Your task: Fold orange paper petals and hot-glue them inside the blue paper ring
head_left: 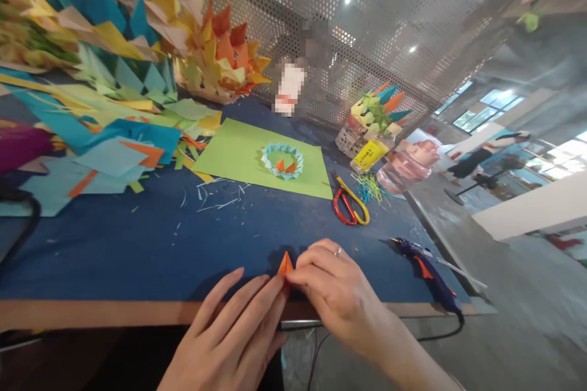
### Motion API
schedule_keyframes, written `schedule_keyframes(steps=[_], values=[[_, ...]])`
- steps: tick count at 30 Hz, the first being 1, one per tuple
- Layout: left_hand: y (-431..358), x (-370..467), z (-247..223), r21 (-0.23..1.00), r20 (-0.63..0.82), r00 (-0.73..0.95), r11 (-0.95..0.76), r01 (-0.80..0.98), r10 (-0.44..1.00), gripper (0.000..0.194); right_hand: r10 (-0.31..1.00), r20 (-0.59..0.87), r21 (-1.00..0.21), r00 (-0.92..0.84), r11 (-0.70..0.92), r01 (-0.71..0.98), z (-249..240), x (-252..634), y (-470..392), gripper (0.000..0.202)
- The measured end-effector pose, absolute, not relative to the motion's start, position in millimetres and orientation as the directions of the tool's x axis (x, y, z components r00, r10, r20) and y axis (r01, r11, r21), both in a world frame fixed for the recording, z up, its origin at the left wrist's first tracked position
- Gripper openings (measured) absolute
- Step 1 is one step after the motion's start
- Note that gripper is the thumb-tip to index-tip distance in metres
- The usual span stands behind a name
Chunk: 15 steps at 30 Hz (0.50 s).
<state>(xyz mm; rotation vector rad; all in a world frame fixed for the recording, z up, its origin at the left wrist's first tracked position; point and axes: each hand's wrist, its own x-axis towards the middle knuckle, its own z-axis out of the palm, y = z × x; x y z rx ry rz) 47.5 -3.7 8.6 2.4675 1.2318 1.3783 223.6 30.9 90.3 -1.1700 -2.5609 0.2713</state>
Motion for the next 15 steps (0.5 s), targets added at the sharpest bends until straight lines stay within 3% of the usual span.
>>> schedule_keyframes(steps=[5,9,15], values=[[2.3,40.9,11.7,0.364,0.698,0.316,-0.699,0.616,0.642,0.02,0.751,0.258,-0.248,-0.608,0.66,0.709,91.2,217.9,22.7,0.02],[7.0,36.0,12.9,0.27,0.704,0.402,-0.744,0.612,0.586,0.022,0.739,0.243,-0.285,-0.628,0.673,0.682,96.0,226.4,31.7,0.021],[11.4,33.8,6.8,0.237,0.69,0.446,-0.759,0.606,0.571,0.027,0.668,0.199,-0.391,-0.717,0.725,0.567,92.2,238.1,56.6,0.009]])
